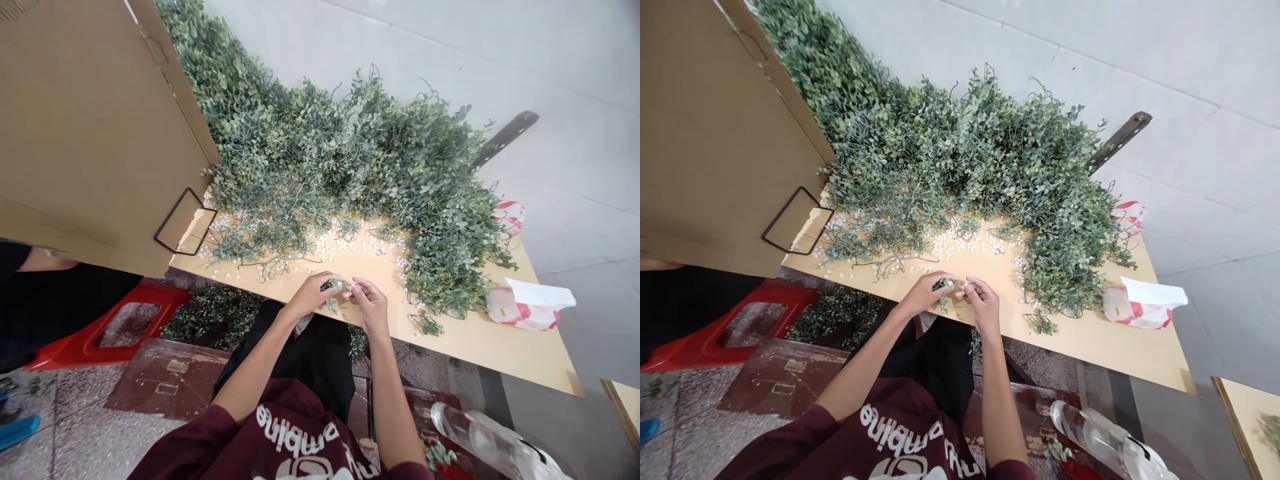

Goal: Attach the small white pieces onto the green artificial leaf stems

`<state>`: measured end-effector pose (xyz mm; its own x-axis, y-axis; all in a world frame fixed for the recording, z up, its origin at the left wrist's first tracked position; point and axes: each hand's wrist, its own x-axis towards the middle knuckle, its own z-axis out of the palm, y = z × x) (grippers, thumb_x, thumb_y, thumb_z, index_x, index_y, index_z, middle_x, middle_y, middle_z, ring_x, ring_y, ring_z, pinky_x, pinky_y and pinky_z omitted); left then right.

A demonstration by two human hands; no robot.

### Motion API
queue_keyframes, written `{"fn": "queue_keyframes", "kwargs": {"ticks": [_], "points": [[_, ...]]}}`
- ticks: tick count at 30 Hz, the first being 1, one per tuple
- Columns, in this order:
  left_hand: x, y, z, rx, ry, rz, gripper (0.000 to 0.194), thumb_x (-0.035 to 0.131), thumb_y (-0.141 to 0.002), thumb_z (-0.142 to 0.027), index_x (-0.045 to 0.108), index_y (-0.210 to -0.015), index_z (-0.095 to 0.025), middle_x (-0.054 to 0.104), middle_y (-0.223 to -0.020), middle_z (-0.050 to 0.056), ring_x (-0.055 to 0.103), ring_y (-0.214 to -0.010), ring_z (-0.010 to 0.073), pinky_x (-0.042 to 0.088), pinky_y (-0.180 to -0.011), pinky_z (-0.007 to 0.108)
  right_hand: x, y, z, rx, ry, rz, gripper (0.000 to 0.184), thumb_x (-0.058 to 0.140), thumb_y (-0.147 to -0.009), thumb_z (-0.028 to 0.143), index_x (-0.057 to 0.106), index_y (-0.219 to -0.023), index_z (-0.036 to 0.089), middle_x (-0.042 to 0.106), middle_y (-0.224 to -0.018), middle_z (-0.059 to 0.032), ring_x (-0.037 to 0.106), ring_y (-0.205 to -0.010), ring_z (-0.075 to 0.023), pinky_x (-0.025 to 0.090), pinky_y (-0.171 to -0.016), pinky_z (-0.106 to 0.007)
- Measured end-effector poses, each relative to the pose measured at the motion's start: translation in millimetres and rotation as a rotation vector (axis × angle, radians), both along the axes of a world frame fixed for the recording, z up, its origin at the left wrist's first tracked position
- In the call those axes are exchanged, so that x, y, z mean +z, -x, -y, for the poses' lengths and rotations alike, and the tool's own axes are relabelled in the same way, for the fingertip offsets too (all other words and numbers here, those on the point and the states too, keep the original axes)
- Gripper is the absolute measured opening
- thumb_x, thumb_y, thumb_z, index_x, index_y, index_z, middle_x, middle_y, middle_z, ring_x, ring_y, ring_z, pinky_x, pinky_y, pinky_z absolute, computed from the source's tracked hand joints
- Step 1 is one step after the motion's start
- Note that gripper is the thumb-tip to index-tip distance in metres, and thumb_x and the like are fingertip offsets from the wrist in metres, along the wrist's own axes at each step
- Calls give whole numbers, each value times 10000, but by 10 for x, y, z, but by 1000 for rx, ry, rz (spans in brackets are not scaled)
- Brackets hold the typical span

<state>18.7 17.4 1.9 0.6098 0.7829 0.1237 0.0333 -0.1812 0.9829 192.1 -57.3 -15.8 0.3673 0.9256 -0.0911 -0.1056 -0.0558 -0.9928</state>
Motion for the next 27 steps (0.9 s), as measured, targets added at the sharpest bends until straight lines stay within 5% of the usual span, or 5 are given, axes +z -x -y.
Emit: {"fn": "queue_keyframes", "kwargs": {"ticks": [11, 27], "points": [[-12, 4, 2, -74, -73, -25, 231, 509, -941, -337, 672, -991, -181, 593, -945, 34, 581, -902, 161, 437, -826, 244, 98, -16, 2, 77, -22, -94, 270, 790, -740, 388, 705, -854, 159, 613, -685, -19, 553, -644, -114, 451, -636, -229], [-31, -16, 34, -27, -114, -62, 252, 461, -957, -375, 520, -825, -169, 506, -839, 12, 512, -812, 146, 397, -762, 250, 96, 69, 7, 93, 35, -110, 303, 768, -753, 423, 702, -865, 149, 513, -619, 3, 455, -616, -103, 389, -623, -232]]}}
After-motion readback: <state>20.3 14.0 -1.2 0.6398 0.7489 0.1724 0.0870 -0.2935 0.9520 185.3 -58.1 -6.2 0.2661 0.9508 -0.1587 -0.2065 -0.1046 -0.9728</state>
